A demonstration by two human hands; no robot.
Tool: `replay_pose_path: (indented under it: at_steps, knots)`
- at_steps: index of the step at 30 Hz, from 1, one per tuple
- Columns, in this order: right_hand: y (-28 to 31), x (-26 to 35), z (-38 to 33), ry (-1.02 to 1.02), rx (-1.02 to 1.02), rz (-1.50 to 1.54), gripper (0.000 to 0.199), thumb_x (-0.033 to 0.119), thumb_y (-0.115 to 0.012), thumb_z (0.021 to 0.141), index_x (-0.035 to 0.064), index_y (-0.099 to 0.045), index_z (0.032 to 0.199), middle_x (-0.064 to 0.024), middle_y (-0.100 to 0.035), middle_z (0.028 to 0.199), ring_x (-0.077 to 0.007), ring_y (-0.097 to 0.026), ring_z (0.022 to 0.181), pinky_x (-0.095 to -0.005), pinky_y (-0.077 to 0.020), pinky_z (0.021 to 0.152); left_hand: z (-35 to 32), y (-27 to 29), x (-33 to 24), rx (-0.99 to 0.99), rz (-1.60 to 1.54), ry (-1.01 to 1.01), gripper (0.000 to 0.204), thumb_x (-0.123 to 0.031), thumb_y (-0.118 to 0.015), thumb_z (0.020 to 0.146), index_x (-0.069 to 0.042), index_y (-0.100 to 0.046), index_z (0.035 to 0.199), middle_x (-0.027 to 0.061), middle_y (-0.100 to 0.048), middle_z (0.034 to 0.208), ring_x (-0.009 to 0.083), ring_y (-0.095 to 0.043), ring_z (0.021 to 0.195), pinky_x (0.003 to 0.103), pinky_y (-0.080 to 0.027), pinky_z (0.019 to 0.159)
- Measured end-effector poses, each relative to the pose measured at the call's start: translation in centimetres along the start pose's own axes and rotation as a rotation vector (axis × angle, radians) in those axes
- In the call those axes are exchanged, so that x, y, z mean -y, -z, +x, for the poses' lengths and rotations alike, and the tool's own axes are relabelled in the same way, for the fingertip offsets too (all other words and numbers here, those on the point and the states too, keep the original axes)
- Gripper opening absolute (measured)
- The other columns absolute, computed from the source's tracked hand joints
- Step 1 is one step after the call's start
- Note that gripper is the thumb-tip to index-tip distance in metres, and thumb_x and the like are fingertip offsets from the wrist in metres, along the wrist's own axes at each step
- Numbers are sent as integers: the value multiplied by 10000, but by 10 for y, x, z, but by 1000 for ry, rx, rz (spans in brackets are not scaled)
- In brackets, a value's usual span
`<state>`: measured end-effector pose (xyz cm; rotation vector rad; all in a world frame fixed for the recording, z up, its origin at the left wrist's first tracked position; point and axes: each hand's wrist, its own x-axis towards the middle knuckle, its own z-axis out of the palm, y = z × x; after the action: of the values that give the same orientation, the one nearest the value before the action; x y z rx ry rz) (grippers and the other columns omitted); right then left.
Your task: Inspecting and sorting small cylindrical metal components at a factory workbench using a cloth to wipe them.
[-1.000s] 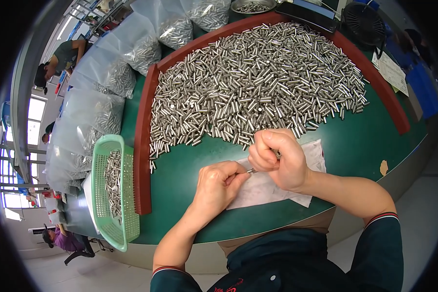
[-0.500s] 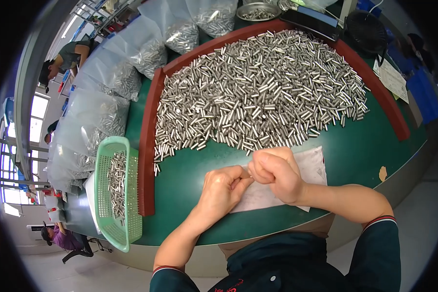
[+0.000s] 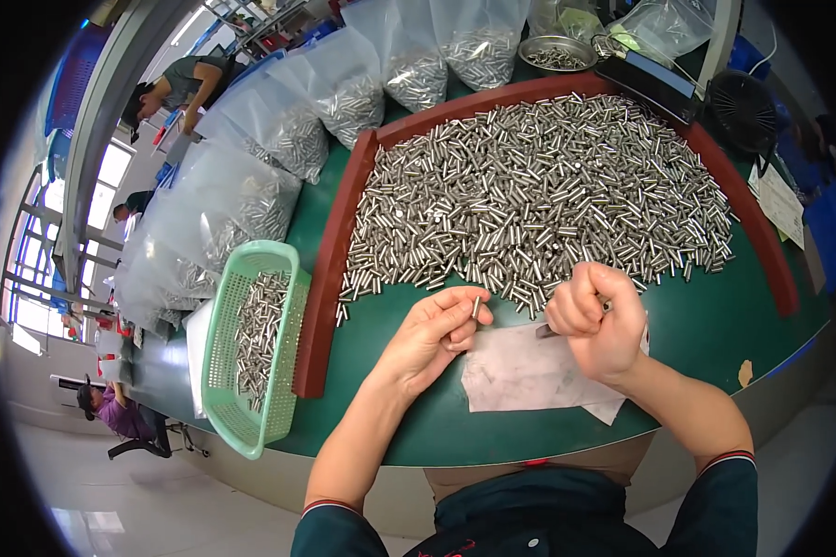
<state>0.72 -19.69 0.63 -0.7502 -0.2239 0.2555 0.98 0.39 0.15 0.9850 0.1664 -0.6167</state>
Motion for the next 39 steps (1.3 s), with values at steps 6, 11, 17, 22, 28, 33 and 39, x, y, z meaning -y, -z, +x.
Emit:
replay_pose_path:
  at_steps: [6,11,17,22,28,33,39]
  knots:
    - [-1,0,-1,2,-23,18,362,240,-331,844,113,-286,509,23,-238,412,-83,-162,392,-250,-158,404,-2,17,-16,-105,-23,-186,260,-254,-448,864,-35,-507,737,12,-420,622,82,-341,526,205,-282,472]
    - [0,-1,-1,2,0,-18,363,254,-318,854,122,-287,517,27,-234,411,-87,-151,391,-251,-161,407,1,27,-19,-533,1242,-498,102,-84,-642,716,-5,-595,759,-17,-405,506,72,-402,476,242,-319,444]
    - [-2,1,-2,18,-57,17,354,213,-350,838,98,-285,509,14,-247,420,-77,-171,403,-241,-155,399,3,18,-12,-604,1559,-617,122,-74,-663,656,-22,-584,732,74,-445,504,222,-444,440,340,-351,448]
    - [-1,0,-1,21,-19,20,359,209,-349,847,93,-287,513,14,-253,420,-75,-176,403,-237,-160,401,-3,12,-13,-609,1636,-579,105,-66,-654,666,-12,-591,730,93,-476,523,246,-472,460,347,-375,467]
    - [-1,2,-2,26,-29,-12,365,228,-334,852,105,-287,513,17,-248,417,-79,-168,395,-241,-161,403,-2,6,-8,-495,1638,-770,68,-50,-638,679,-3,-599,711,97,-514,562,225,-487,469,318,-390,467]
    - [-2,1,-1,9,-16,0,365,239,-324,851,115,-286,510,19,-244,412,-84,-154,388,-250,-160,399,-13,-30,9,-130,1363,-525,68,-23,-655,682,14,-621,729,-3,-408,496,54,-324,448,225,-275,403]
    - [-1,-4,-2,-19,16,-3,359,208,-321,850,103,-296,507,17,-257,417,-83,-167,390,-249,-165,400,-7,-29,24,-56,1440,-598,64,-21,-656,673,4,-615,715,56,-513,542,122,-427,445,257,-348,423]
